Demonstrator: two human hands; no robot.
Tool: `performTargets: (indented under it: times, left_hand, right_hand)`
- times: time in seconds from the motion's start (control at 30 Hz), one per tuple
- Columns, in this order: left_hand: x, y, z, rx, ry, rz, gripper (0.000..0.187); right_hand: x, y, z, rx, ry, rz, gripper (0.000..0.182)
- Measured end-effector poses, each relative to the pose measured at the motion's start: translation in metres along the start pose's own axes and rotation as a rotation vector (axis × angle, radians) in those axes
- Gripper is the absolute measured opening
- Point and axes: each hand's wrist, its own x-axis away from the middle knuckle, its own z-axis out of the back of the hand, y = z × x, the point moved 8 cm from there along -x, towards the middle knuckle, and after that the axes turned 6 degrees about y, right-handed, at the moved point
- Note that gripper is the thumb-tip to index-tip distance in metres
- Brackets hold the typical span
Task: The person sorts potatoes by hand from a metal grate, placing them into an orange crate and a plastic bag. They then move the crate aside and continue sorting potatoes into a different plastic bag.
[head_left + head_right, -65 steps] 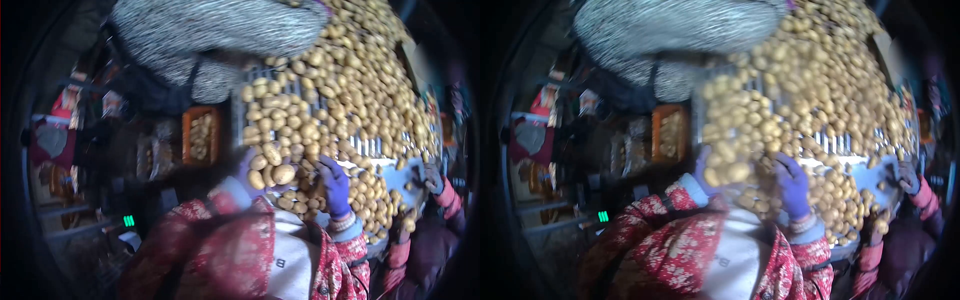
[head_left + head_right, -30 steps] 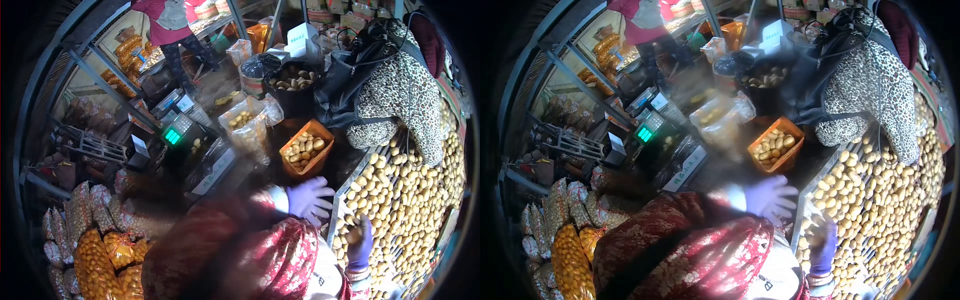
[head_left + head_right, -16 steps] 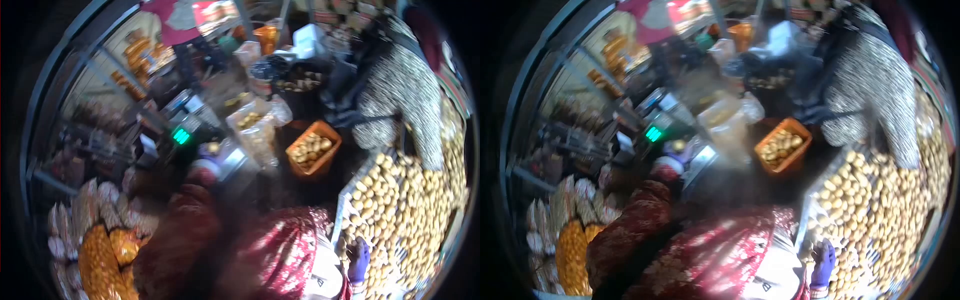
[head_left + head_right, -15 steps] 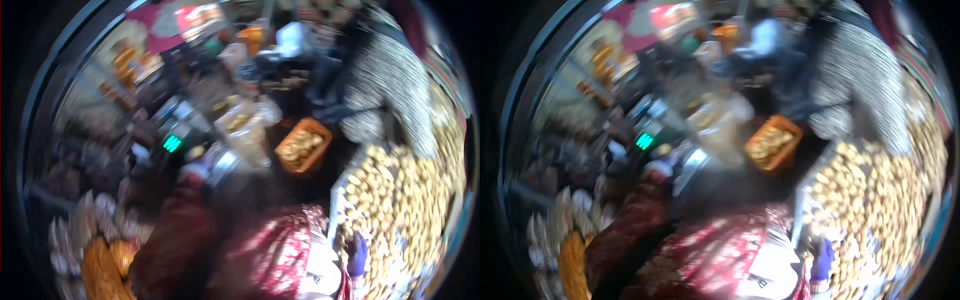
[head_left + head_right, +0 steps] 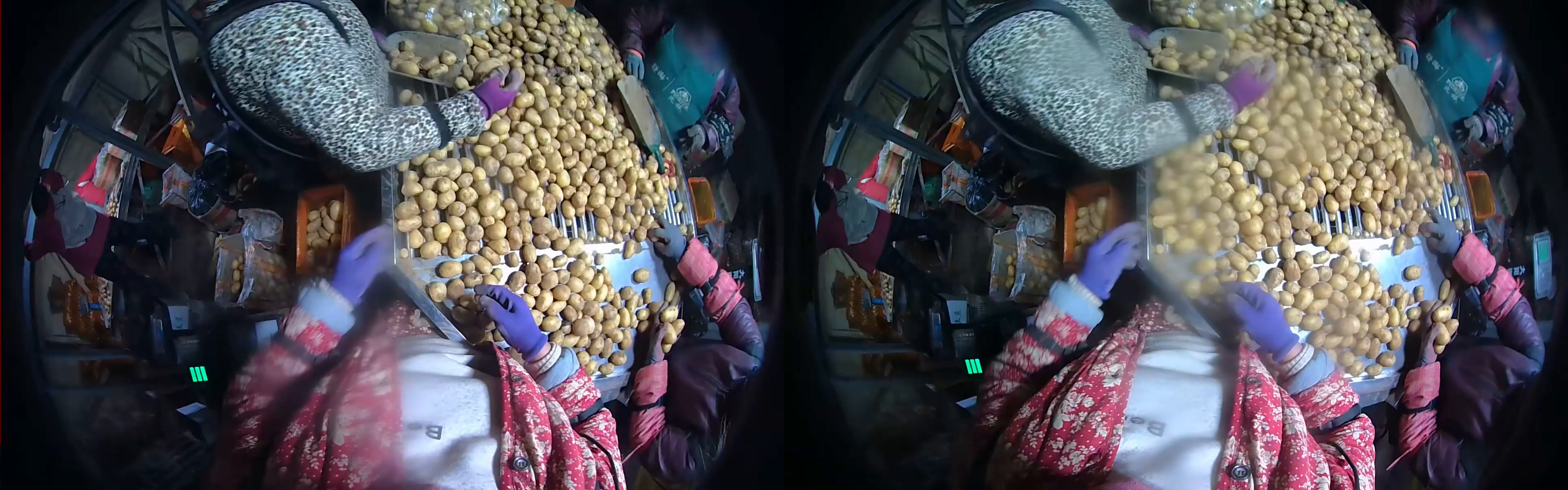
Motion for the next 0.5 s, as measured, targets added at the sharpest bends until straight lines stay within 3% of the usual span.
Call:
performTargets:
  times: [0.03,0.1,0.17,0.2,0.3,0.37,0.4,0.43,0.5]
  left_hand:
    - [-0.016,0.006,-0.025,-0.148,-0.094,-0.282,0.043]
    - [-0.053,0.03,-0.069,-0.598,-0.157,-0.666,0.039]
    - [-0.102,0.038,-0.102,-0.647,-0.121,-0.932,0.045]
    - [-0.131,0.041,-0.117,-0.667,-0.123,-0.9,0.046]
    - [-0.197,0.003,-0.154,-0.786,-0.162,-0.897,0.039]
    - [-0.205,0.003,-0.169,-1.016,-0.234,-0.673,0.033]
    - [-0.2,0.011,-0.175,-1.015,-0.199,-0.758,0.031]
    - [-0.184,0.013,-0.176,-1.022,-0.166,-0.82,0.029]
    - [-0.174,0.014,-0.178,-1.057,-0.212,-0.763,0.025]
  right_hand:
    - [0.002,0.0,0.002,-0.029,0.015,0.003,0.034]
    - [0.005,0.012,0.006,-0.05,0.024,-0.032,0.035]
    - [0.002,0.035,0.017,-0.057,0.03,-0.057,0.035]
    - [0.003,0.036,0.021,0.046,0.062,-0.059,0.035]
    - [0.002,0.056,0.016,-0.139,0.035,-0.122,0.035]
    - [0.004,0.059,0.015,-0.221,0.136,-0.271,0.035]
    - [-0.01,0.062,0.024,0.039,0.07,-0.083,0.034]
    - [-0.011,0.066,0.028,0.075,0.046,-0.064,0.034]
    - [-0.019,0.06,0.032,0.062,0.032,-0.063,0.034]
